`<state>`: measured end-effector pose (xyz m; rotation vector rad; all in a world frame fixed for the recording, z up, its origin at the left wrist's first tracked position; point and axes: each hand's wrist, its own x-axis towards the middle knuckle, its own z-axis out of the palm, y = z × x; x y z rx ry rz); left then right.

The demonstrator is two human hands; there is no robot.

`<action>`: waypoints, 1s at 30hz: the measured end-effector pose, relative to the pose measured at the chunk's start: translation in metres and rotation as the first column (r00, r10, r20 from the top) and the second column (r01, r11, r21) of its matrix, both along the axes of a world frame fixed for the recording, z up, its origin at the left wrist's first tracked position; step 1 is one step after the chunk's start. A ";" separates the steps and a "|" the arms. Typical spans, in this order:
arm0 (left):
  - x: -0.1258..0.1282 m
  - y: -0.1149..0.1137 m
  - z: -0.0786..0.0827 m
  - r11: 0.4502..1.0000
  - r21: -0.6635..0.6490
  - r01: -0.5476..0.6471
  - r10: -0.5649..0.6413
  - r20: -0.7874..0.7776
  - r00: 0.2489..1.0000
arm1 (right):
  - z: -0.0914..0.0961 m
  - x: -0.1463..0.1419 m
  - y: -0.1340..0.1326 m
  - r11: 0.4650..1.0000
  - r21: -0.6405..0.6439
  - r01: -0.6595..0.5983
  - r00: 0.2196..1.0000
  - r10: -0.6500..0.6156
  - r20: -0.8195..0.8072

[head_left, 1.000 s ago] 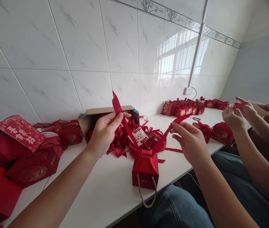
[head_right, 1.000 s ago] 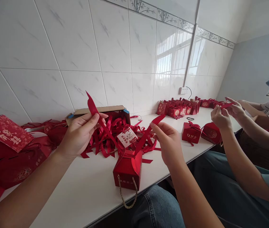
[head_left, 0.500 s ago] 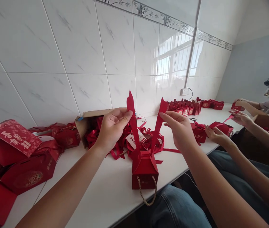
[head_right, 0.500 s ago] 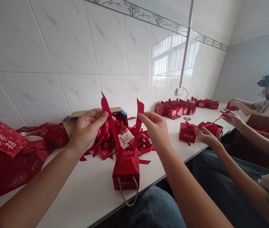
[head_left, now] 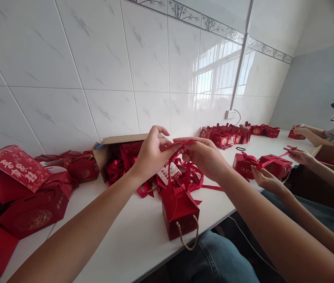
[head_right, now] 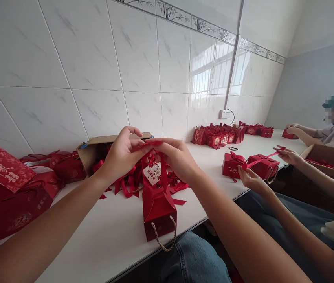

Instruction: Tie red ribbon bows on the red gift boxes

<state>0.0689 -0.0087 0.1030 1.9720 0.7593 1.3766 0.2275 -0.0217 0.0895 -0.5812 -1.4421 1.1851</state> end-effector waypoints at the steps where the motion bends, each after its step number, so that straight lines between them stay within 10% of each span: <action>1: -0.001 0.000 0.000 1.000 -0.008 0.001 -0.002 -0.016 1.000 | 0.000 0.000 0.000 1.000 -0.002 -0.020 1.000 0.020 0.000; 5: -0.005 0.002 -0.001 0.979 -0.170 0.115 -0.119 -0.013 0.993 | -0.006 0.003 0.002 1.000 0.007 -0.009 1.000 0.009 0.018; 9: -0.009 0.004 -0.005 0.838 -0.439 0.324 -0.245 0.228 0.942 | -0.010 0.016 0.005 0.964 0.264 -0.039 0.962 -0.036 0.272; 14: -0.009 0.008 -0.010 0.659 -0.608 0.443 -0.251 0.377 0.891 | -0.007 0.033 0.006 0.621 0.777 -0.103 0.720 -0.492 0.489; 18: -0.007 0.008 -0.011 0.678 -0.599 0.426 -0.217 0.390 0.895 | -0.008 0.036 0.009 0.412 0.902 -0.132 0.579 -0.706 0.407; 21: -0.007 0.006 -0.015 0.875 -0.420 0.240 -0.167 0.205 0.964 | -0.014 0.033 0.011 0.440 0.898 -0.016 0.648 -0.679 0.344; 23: -0.010 0.003 -0.020 0.999 -0.013 -0.038 0.037 -0.060 0.998 | -0.021 0.031 0.011 0.536 0.829 0.158 0.733 -0.626 0.265; 26: -0.025 -0.003 -0.029 0.748 0.620 -0.238 0.447 -0.205 0.871 | -0.040 0.038 0.006 0.628 0.665 0.404 0.753 -0.641 0.148; 28: -0.045 -0.007 -0.037 0.583 0.770 -0.258 0.599 -0.193 0.777 | -0.059 0.054 -0.001 0.628 0.598 0.498 0.688 -0.706 0.168; 30: -0.072 -0.011 -0.047 0.548 0.782 -0.297 0.700 -0.234 0.675 | -0.083 0.078 -0.011 0.623 0.565 0.541 0.603 -0.755 0.256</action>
